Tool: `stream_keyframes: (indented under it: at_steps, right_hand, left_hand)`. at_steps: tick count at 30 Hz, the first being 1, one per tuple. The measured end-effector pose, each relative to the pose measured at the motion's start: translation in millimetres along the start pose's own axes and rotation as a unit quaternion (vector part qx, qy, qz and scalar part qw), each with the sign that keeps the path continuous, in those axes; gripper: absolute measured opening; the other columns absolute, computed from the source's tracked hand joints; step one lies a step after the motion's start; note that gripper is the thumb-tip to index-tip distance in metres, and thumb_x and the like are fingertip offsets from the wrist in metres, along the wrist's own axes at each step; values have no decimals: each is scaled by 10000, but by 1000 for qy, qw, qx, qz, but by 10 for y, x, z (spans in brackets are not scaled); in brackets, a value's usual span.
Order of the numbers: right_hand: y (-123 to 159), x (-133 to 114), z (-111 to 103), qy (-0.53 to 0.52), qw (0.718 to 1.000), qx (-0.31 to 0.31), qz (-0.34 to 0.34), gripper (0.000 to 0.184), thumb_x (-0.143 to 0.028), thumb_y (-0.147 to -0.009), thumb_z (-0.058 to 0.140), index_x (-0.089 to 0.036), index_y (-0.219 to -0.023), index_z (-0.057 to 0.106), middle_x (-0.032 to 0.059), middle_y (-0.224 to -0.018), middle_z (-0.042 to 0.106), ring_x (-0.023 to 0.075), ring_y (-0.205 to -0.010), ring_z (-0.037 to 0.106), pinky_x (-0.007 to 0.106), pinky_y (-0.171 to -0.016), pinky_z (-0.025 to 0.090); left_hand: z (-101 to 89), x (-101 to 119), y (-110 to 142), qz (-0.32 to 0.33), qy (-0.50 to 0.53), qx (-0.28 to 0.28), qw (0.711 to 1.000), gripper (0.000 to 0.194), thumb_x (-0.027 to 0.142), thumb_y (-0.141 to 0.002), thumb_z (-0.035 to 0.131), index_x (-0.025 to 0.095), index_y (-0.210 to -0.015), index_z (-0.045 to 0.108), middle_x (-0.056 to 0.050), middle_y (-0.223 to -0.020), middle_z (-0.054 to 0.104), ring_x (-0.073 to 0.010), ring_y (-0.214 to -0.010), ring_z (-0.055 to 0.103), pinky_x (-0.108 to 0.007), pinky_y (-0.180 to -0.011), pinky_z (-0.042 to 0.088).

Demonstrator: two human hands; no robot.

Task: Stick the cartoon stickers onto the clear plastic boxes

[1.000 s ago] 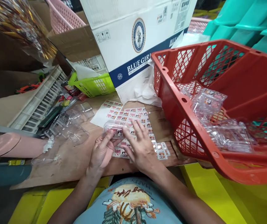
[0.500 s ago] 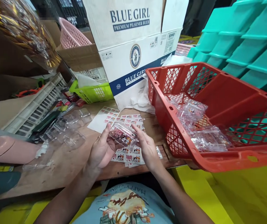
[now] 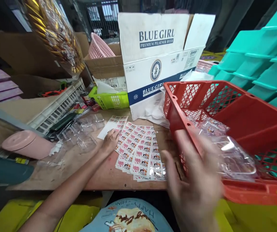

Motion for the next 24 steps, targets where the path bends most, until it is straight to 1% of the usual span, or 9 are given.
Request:
stream_keyframes:
  at_steps: [2, 4, 8, 11, 14, 16, 19, 21, 24]
  right_hand:
    - [62, 11, 513, -99, 988, -96, 63, 522, -257, -871, 672, -261, -1378, 545, 116, -1342, 590, 309, -1225, 566, 496, -1031, 470]
    - [102, 175, 1046, -214, 940, -162, 212, 588, -372, -845, 697, -240, -1388, 515, 140, -1277, 640, 302, -1132, 632, 492, -937, 530]
    - [77, 550, 1685, -401, 830, -120, 367, 518, -427, -680, 808, -150, -1090, 655, 146, -1061, 730, 285, -932, 705, 438, -823, 579]
    - [91, 664, 1733, -406, 823, -101, 384, 455, -463, -709, 766, -146, -1007, 632, 143, -996, 742, 258, -805, 715, 425, -743, 591]
    - [156, 657, 1609, -392, 829, -108, 384, 464, -434, -706, 781, -160, -1046, 623, 136, -1015, 733, 262, -801, 701, 440, -727, 585]
    - [155, 622, 1469, -319, 889, -65, 323, 472, -380, -719, 788, -180, -1114, 626, 134, -1119, 698, 272, -925, 670, 467, -840, 551]
    - [86, 441, 1313, -123, 989, -29, 76, 399, -274, -809, 734, -233, -1195, 638, 108, -1211, 647, 281, -1117, 560, 498, -1007, 437]
    - [64, 311, 1342, -52, 993, -85, -70, 283, -225, -864, 680, -251, -1146, 676, 84, -1103, 682, 276, -1088, 539, 496, -993, 425]
    - [53, 256, 1424, -67, 985, -109, -113, 162, -202, -899, 641, -238, -1040, 712, 60, -895, 699, 232, -899, 547, 423, -852, 481]
  left_hand:
    - [-73, 170, 125, 28, 2, 9, 1000, 232, 104, -931, 433, 142, -978, 657, -94, -940, 597, -225, -923, 585, -379, -846, 501]
    - [-162, 434, 319, 80, 14, 21, 996, 242, 122, -946, 435, 156, -1058, 646, -87, -967, 592, -212, -941, 582, -355, -842, 504]
    - [-344, 871, 584, 212, 95, 22, 972, 285, 263, -913, 588, 188, -1186, 623, -103, -1065, 604, -232, -1038, 580, -384, -911, 508]
    - [-499, 687, 399, 33, 268, 99, 958, 655, 425, -709, 808, 188, -1278, 586, -143, -1259, 573, -290, -1199, 523, -437, -987, 479]
    - [-442, 374, 158, -180, 528, 48, 829, 554, 405, -590, 881, 144, -1045, 704, -114, -1050, 688, -238, -965, 638, -367, -837, 535]
    - [-357, 332, 89, -221, 609, -11, 761, 422, 380, -561, 893, 122, -851, 727, -70, -842, 714, -167, -739, 645, -302, -712, 534]
    - [-296, 441, 133, -230, 632, -32, 740, 342, 366, -591, 879, 126, -783, 729, -40, -766, 718, -117, -641, 623, -251, -651, 511]
    - [-294, 565, 198, -227, 663, -76, 709, 322, 347, -620, 866, 130, -824, 744, -52, -806, 734, -128, -684, 648, -258, -694, 522]
    - [-330, 681, 270, -220, 701, -168, 657, 355, 254, -623, 867, 139, -941, 757, -73, -893, 748, -155, -772, 680, -283, -766, 531]
Point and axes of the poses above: each hand's wrist, its own y-axis away from the middle knuckle, its own z-axis out of the palm, x = y × z, the point moved 3 cm from there along -y, towards the middle knuckle
